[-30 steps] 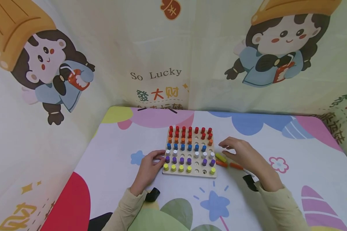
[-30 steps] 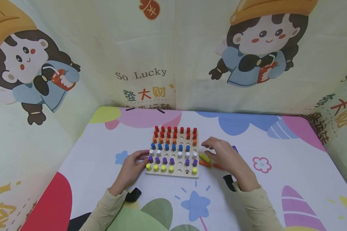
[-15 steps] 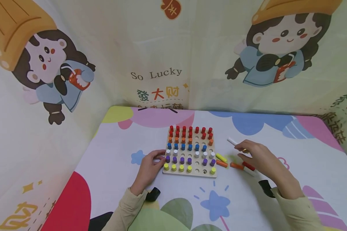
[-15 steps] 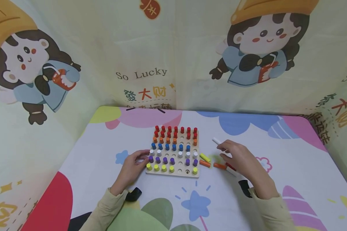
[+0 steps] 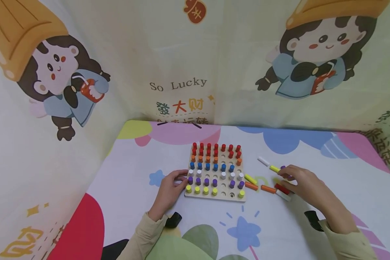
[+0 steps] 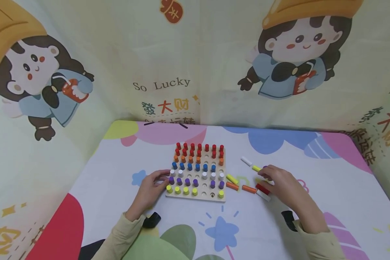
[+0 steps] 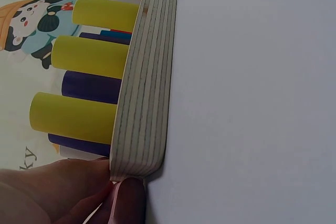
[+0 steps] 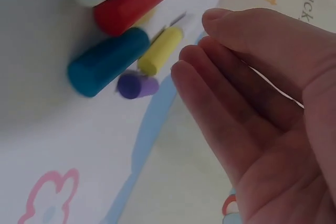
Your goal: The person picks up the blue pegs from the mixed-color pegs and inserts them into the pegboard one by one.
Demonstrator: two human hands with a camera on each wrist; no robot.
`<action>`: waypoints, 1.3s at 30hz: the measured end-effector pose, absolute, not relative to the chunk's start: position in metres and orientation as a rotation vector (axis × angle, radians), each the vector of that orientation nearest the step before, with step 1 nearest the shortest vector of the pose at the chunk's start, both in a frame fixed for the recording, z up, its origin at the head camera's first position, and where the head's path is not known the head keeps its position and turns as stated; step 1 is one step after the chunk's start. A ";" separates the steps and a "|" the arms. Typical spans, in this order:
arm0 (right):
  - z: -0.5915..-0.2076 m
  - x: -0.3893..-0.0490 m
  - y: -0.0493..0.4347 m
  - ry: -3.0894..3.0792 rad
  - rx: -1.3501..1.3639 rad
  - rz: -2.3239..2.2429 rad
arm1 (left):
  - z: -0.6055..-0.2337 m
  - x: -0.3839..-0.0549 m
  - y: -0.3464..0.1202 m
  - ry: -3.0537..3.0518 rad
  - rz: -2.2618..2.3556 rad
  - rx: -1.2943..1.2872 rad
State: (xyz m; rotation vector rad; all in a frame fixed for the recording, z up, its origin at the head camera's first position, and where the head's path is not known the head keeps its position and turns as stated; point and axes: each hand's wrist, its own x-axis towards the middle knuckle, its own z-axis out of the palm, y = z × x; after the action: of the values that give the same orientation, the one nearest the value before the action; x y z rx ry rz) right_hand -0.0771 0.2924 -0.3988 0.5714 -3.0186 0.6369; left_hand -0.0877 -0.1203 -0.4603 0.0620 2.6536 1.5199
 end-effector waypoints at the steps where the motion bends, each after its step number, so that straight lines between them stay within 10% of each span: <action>1: -0.399 -0.077 0.294 -3.034 0.560 0.639 | -0.460 -0.088 -0.120 2.652 1.522 0.061; 39: -0.411 -0.080 0.308 -3.157 0.509 0.643 | -0.461 -0.089 -0.121 2.656 1.538 0.083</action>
State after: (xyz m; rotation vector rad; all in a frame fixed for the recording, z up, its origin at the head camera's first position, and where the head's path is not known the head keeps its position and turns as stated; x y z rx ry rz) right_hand -0.0803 0.3079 -0.4114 0.5085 -3.1568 0.6430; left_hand -0.0887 -0.1212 -0.4613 0.0828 2.6556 1.5385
